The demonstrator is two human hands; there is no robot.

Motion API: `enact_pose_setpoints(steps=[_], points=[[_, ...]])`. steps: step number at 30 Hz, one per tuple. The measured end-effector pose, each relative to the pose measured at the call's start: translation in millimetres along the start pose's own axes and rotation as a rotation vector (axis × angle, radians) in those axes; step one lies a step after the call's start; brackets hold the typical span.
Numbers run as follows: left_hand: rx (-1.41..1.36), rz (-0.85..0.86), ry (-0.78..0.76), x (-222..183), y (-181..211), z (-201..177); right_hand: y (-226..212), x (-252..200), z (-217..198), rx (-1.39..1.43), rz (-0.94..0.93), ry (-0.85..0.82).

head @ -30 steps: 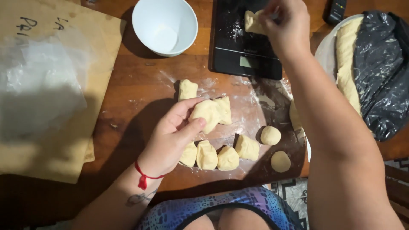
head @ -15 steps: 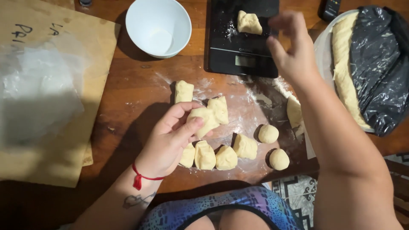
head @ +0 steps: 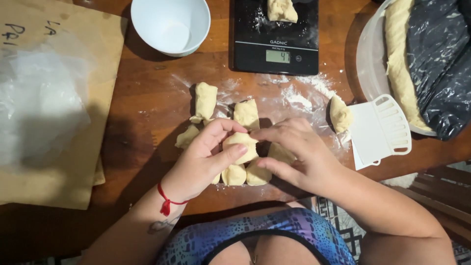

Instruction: Dividing dough into portions using a bench scraper, weighing them on a digital scale for consistency, and rolling them into balls.

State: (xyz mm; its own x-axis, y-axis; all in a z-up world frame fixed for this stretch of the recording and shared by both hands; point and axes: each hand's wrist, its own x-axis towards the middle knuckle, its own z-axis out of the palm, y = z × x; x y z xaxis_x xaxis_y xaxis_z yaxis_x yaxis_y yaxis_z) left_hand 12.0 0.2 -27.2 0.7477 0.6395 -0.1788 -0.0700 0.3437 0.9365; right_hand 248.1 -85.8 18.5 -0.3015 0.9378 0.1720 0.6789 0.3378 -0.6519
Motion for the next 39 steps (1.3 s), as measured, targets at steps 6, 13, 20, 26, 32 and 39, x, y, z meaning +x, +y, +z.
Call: enact_pose_setpoints(steps=[6, 13, 20, 26, 32, 39], points=[[0.073, 0.036, 0.015, 2, 1, 1, 5, -6, 1, -0.012, 0.020, 0.036], [0.016, 0.036, 0.033, 2, -6, 2, -3, 0, -2, 0.009, 0.056, 0.064], [0.142, 0.073, 0.041, 0, -1, 3, -5, 7, 6, 0.011, 0.066, 0.045], [0.024, 0.109, 0.042, -1, -5, 4, -4, 9, 7, 0.063, 0.034, 0.101], [0.199, 0.183, 0.038, -5, 5, 1, 13, -1, -3, 0.122, 0.193, 0.148], [0.133, 0.166, 0.144, -5, 16, -5, 64, 4, -45, 0.204, 0.189, 0.300]])
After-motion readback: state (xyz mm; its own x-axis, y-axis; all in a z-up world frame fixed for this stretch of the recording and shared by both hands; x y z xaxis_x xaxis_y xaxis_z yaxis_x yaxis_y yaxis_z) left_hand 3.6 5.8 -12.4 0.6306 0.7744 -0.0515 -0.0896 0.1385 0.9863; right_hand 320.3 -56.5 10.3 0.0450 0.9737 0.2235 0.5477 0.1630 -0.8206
